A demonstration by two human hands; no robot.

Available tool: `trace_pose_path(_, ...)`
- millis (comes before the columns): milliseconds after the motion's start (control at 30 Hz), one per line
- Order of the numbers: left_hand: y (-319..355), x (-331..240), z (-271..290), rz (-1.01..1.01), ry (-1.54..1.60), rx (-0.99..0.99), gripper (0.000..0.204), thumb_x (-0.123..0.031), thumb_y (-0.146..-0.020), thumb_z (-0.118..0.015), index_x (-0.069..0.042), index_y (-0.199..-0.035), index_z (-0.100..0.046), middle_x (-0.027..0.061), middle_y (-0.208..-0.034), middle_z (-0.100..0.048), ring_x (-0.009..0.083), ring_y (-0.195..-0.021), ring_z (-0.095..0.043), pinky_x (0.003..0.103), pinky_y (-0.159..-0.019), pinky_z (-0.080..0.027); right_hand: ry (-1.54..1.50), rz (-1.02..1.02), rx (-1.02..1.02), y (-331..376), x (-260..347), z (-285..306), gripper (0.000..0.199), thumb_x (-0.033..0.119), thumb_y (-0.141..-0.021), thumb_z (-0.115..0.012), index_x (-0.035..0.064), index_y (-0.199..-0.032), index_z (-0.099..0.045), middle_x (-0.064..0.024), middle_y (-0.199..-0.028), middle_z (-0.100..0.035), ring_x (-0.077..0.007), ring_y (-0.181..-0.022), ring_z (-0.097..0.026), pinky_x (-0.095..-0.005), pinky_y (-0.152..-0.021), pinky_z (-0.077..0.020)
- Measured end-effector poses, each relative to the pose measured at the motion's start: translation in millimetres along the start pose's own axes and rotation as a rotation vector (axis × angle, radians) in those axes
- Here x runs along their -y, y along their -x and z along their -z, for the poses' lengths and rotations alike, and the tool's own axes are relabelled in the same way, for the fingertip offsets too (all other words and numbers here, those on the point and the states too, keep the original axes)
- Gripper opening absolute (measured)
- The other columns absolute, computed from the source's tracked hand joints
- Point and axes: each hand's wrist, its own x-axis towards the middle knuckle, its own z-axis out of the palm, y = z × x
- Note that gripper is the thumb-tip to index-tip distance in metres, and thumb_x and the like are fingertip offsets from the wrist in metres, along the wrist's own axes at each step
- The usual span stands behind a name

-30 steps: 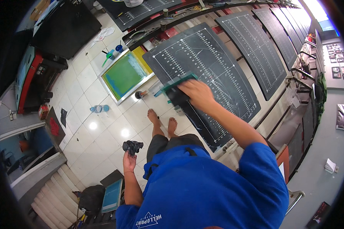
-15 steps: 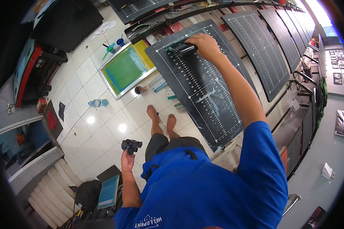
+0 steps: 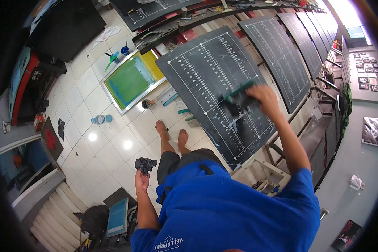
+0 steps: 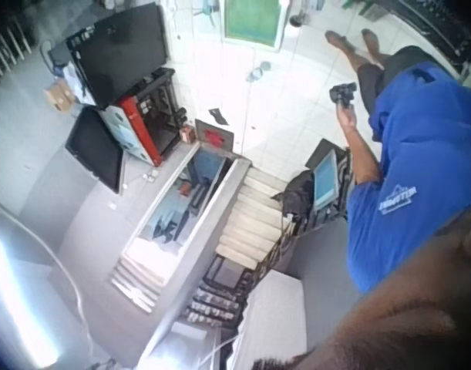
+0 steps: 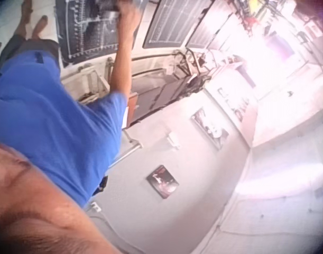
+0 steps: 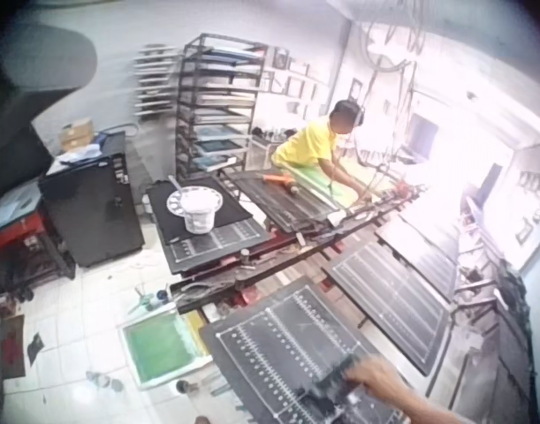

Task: The person cleans a large black printing screen with a green squeegee and a cloth. They then move to a sink area to wash the squeegee and a small black object under running water, using a bucket and a green scoop.

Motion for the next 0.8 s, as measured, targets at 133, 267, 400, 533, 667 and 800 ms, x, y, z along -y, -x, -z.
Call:
trace_pose_path(133, 0.8, -30.4, -19.0, -0.016, -0.083, -0.007, 0.019, -0.028, -0.091, -0.055, -0.017, -0.106, -0.057, -0.0042, -0.105, -0.061, 0.0099, -0.093, -0.051, 0.031, -0.077, -0.037, 0.066, 0.070, -0.194, -139.2, -32.0, -25.4, 0.045, -0.006, -0.063, -0.061, 0.0141, -0.103, -0.068, -0.0034, -0.110, -0.065, -0.0254, -0.108, -0.056, -0.0383, -0.092, -0.0427)
trace_pose_path(267, -8.0, -55.7, -44.9, -0.055, -0.125, 0.043, 0.017, -0.027, -0.092, -0.054, -0.016, -0.106, -0.057, -0.0041, -0.103, -0.061, 0.0104, -0.091, -0.051, 0.032, -0.077, -0.037, 0.098, 0.070, -0.155, -178.2, -53.2, -40.0, 0.044, -0.005, -0.064, -0.060, 0.0142, -0.103, -0.067, -0.0039, -0.107, -0.065, -0.0276, -0.104, -0.058, -0.0395, -0.087, -0.0450)
trace_pose_path(400, -19.3, -60.2, -46.9, -0.028, -0.130, 0.077, 0.016, -0.026, -0.092, -0.054, -0.017, -0.105, -0.057, -0.0039, -0.103, -0.061, 0.0107, -0.092, -0.051, 0.032, -0.077, -0.037, 0.022, 0.017, -0.120, -89.3, -41.6, -34.1, 0.048, -0.006, -0.062, -0.060, 0.0139, -0.106, -0.066, -0.0048, -0.108, -0.065, -0.0290, -0.104, -0.058, -0.0393, -0.085, -0.0455)
trace_pose_path(533, -41.1, -49.9, -54.7, 0.033, -0.117, 0.092, 0.018, -0.027, -0.092, -0.054, -0.017, -0.106, -0.057, -0.0040, -0.105, -0.061, 0.0112, -0.093, -0.050, 0.032, -0.078, -0.035, 0.020, -0.227, 0.011, 80.4, 14.6, -8.9, 0.044, -0.002, -0.068, -0.056, 0.0134, -0.106, -0.068, -0.0065, -0.109, -0.066, -0.0274, -0.110, -0.057, -0.0389, -0.092, -0.0428)
trace_pose_path(667, -60.6, -38.4, -61.5, 0.091, -0.113, 0.083, 0.021, -0.026, -0.093, -0.052, -0.016, -0.110, -0.056, -0.0035, -0.108, -0.060, 0.0112, -0.094, -0.050, 0.032, -0.079, -0.034, 0.017, -0.337, 0.146, 141.7, 34.7, 24.2, 0.041, -0.006, -0.065, -0.056, 0.0118, -0.100, -0.070, -0.0060, -0.105, -0.067, -0.0269, -0.108, -0.058, -0.0389, -0.091, -0.0431)
trace_pose_path(800, -57.8, -39.2, -79.5, 0.106, -0.229, 0.187, 0.020, -0.028, -0.090, -0.056, -0.017, -0.106, -0.058, -0.0046, -0.105, -0.061, 0.0108, -0.093, -0.050, 0.032, -0.079, -0.035, 0.041, -0.246, -0.023, 84.6, -0.8, 19.6, 0.042, -0.007, -0.064, -0.058, 0.0115, -0.100, -0.068, -0.0050, -0.106, -0.067, -0.0274, -0.105, -0.059, -0.0384, -0.087, -0.0439)
